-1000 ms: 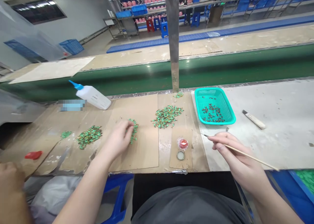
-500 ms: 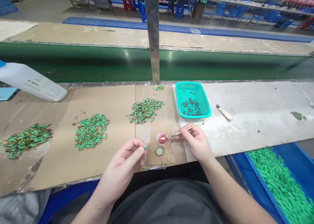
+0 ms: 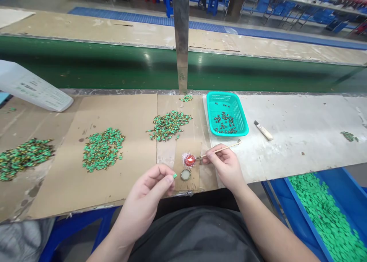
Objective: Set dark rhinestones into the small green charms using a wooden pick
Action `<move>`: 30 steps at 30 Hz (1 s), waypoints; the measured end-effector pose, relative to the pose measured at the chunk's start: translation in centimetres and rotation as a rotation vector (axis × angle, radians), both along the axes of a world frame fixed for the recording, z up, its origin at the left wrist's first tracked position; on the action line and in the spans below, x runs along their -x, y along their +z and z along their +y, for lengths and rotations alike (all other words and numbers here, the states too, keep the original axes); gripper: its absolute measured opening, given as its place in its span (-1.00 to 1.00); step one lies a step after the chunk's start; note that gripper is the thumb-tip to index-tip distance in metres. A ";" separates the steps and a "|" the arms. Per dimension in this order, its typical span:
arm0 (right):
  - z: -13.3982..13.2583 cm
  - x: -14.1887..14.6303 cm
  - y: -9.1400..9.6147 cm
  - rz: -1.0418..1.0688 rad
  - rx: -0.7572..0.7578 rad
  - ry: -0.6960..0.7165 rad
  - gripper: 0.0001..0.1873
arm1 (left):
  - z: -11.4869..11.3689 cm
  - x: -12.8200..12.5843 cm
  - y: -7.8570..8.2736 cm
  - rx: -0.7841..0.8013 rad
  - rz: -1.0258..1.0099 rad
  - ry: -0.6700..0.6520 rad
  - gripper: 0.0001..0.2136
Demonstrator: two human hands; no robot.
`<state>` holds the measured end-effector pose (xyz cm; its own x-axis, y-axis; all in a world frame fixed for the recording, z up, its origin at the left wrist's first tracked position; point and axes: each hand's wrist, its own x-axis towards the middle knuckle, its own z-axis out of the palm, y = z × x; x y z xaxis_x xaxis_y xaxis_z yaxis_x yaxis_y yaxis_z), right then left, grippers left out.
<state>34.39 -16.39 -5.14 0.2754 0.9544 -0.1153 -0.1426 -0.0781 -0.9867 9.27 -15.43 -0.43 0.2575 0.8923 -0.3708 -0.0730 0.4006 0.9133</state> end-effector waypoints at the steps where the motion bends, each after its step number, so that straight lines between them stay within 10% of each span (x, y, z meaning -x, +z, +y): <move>1: 0.0 -0.1 0.0 0.001 0.005 0.004 -0.42 | 0.0 0.0 0.1 0.001 -0.002 -0.002 -0.62; 10: -0.2 -0.5 0.7 0.026 -0.012 0.064 -0.46 | -0.2 -0.1 -0.1 -0.006 -0.026 0.020 -0.67; 21: -4.4 0.4 8.9 0.193 -0.202 0.293 -0.95 | -1.2 -1.4 1.4 0.116 -0.369 -0.139 -0.71; 30: -5.0 0.7 9.6 0.124 -0.229 0.317 -0.88 | -1.7 -1.1 1.8 0.079 -0.411 -0.175 -0.72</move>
